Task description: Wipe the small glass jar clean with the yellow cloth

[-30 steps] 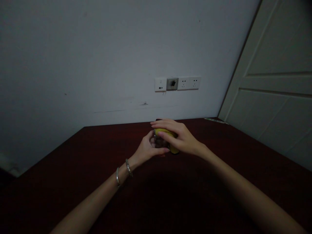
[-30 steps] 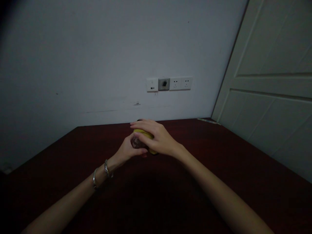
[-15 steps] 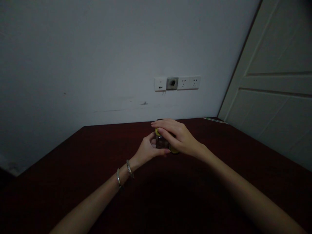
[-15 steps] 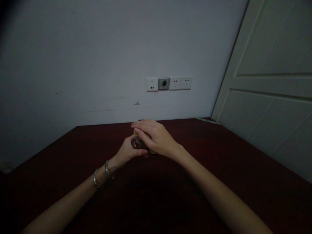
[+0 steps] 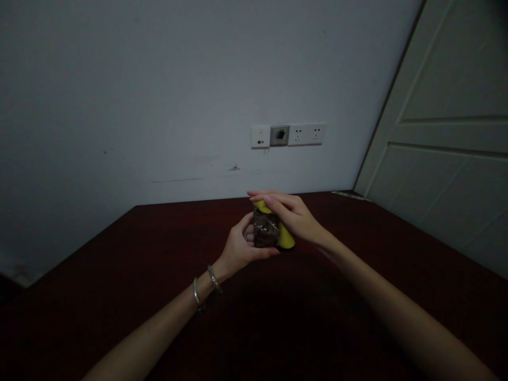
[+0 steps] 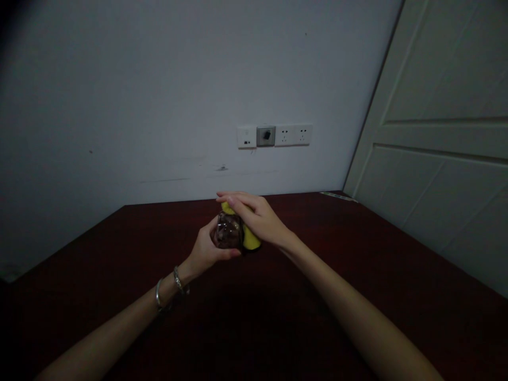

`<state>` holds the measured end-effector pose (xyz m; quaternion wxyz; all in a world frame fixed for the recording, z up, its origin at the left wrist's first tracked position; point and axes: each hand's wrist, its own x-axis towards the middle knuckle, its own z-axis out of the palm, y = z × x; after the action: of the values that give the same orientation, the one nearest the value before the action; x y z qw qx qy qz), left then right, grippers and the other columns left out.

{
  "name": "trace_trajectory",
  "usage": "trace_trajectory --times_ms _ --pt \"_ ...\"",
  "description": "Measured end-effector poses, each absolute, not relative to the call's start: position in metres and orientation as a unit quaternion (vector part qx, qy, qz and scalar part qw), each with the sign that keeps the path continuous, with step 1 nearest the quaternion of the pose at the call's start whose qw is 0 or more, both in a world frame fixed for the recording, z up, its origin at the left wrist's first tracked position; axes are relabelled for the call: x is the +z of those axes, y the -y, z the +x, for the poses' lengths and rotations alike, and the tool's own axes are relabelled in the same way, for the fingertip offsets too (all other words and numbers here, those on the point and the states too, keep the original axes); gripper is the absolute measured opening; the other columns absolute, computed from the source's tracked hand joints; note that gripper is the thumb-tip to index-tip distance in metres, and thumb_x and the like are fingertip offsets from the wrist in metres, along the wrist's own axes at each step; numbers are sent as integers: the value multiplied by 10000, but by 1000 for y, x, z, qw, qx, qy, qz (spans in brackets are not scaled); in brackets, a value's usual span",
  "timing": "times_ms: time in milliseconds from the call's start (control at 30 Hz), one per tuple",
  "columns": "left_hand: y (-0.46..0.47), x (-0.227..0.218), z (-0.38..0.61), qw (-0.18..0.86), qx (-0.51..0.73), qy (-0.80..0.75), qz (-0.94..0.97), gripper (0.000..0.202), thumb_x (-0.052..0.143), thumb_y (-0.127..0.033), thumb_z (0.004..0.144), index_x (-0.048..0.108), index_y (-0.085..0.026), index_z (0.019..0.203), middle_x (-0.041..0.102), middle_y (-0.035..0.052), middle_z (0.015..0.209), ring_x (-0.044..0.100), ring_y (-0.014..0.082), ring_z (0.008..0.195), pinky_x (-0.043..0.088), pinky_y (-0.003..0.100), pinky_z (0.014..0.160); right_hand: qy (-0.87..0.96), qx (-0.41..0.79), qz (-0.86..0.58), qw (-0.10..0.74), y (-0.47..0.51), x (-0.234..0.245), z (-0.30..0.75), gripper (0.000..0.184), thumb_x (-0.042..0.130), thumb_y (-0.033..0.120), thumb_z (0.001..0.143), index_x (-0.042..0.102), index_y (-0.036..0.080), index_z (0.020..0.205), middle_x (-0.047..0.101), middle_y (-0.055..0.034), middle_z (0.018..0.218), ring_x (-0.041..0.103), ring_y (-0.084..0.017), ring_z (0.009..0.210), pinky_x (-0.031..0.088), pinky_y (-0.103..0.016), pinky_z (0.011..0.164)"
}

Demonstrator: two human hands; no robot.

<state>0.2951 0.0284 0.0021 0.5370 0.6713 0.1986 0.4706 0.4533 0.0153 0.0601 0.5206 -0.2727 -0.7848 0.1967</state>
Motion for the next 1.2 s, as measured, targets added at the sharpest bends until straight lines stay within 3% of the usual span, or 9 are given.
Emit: trace_trajectory --times_ms 133,267,367,600,800,967,1200 --pt "-30 3 295 522 488 -206 668 724 867 -220 476 510 -160 1104 686 73 960 669 230 872 552 344 758 812 74 -277 508 -5 61 447 283 433 263 936 658 212 1100 579 -86 1297 507 -203 1234 420 -399 1023" --pt "-35 2 296 493 501 -265 661 528 838 -218 484 547 -129 914 679 39 808 663 206 755 545 295 650 858 -38 -245 450 3 62 444 270 472 240 906 658 189 1095 445 -118 1419 477 -226 1255 430 -426 1004" --pt "-38 -1 296 483 508 -276 658 484 814 -183 488 542 -129 884 671 18 765 657 191 710 537 281 621 877 -80 -219 421 1 60 445 258 486 228 895 672 164 1063 507 -146 1355 484 -227 1234 426 -436 999" --pt "-33 0 297 504 503 -223 666 655 848 -203 490 521 -140 1054 689 90 979 677 242 881 559 361 771 852 57 -231 467 -9 60 449 213 507 225 895 688 201 1004 615 -90 1205 571 -182 1114 471 -370 934" --pt "-28 2 296 496 468 -225 695 760 869 -223 474 493 -153 1130 682 96 1020 681 254 895 563 380 788 797 171 -281 506 -17 59 452 244 466 280 926 698 210 955 674 -62 1091 624 -163 1023 492 -352 898" --pt "-27 5 299 497 489 -237 676 697 862 -211 469 520 -135 1072 692 87 958 680 242 864 567 365 760 836 35 -256 484 -10 60 449 248 448 228 926 677 179 1009 668 -86 1097 573 -173 1118 467 -351 945" --pt "-31 1 302 486 505 -289 651 413 794 -143 495 565 -128 838 682 30 789 662 202 757 551 305 664 883 -138 -207 398 -6 59 449 229 487 227 886 669 183 1018 598 -119 1243 546 -231 1132 472 -432 934"
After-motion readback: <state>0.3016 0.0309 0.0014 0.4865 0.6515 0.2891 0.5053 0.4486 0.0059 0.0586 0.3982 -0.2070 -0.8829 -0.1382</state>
